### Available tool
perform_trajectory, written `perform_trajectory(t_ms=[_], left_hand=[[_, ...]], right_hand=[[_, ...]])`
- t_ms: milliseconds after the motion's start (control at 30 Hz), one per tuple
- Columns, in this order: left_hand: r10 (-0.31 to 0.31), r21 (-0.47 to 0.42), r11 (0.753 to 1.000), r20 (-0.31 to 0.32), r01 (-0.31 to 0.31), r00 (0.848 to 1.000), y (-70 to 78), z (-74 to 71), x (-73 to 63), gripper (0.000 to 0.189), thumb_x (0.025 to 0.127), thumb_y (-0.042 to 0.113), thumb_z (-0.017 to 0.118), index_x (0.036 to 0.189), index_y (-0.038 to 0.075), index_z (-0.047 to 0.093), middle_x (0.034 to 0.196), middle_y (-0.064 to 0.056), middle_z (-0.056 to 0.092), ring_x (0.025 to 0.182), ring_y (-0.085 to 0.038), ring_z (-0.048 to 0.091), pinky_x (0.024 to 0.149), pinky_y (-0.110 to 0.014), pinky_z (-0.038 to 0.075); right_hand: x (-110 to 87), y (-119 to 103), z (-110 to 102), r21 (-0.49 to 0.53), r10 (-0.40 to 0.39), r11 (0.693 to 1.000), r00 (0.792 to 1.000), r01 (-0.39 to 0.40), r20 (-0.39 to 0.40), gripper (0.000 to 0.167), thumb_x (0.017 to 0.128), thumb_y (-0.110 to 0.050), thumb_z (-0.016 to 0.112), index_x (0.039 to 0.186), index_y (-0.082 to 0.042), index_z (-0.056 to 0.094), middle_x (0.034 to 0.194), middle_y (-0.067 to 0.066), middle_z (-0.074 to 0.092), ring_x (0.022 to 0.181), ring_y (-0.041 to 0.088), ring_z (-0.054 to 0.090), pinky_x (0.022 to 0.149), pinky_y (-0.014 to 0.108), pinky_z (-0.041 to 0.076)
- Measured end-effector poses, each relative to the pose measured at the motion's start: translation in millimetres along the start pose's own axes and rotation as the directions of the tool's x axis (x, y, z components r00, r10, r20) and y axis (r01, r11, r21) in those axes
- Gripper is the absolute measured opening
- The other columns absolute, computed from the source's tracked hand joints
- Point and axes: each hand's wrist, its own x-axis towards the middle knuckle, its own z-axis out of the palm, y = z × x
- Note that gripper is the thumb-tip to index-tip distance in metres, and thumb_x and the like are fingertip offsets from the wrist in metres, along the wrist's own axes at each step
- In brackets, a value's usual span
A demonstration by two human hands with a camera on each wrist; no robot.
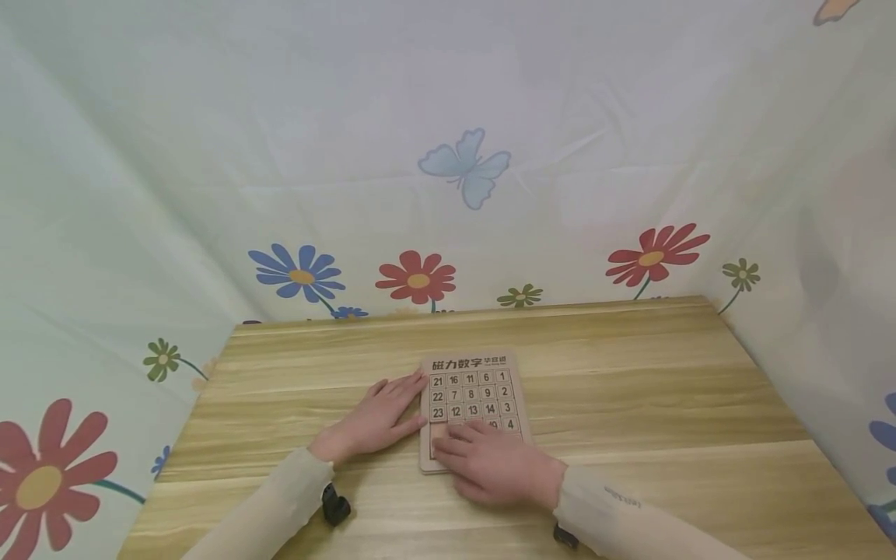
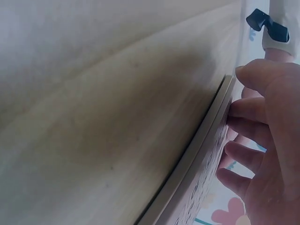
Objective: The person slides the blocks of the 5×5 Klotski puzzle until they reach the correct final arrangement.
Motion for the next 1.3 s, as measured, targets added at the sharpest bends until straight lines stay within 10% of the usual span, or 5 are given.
perform_trajectory(t_ms=[567, 1300], left_hand=[[0.011, 0.005, 1.0, 0.011, -0.011, 1.0, 2.7, 0.4, -0.5, 0.072, 0.109, 0.053, 0.042, 0.166, 0.011, 0.027, 0.173, -0.009, 0.023, 0.155, -0.034, 0.03, 0.123, -0.066, 0.019], [0.014, 0.014, 1.0, 0.003, -0.014, 1.0, 5.8, -7.1, -2.2, 0.065, 0.111, 0.043, 0.045, 0.165, 0.009, 0.031, 0.171, -0.011, 0.026, 0.154, -0.035, 0.032, 0.122, -0.066, 0.021]], right_hand=[[23.4, 22.8, 6.1, 0.075, 0.162, 0.983, 0.986, -0.165, 0.045, 0.056, 0.108, -0.04, 0.051, 0.157, -0.012, 0.049, 0.163, 0.005, 0.044, 0.152, 0.031, 0.039, 0.123, 0.055, 0.03], [16.7, 15.6, -2.3, 0.077, 0.09, 0.993, 0.995, -0.093, 0.042, 0.053, 0.108, -0.038, 0.052, 0.153, -0.011, 0.053, 0.158, 0.005, 0.051, 0.148, 0.029, 0.045, 0.121, 0.052, 0.035]])
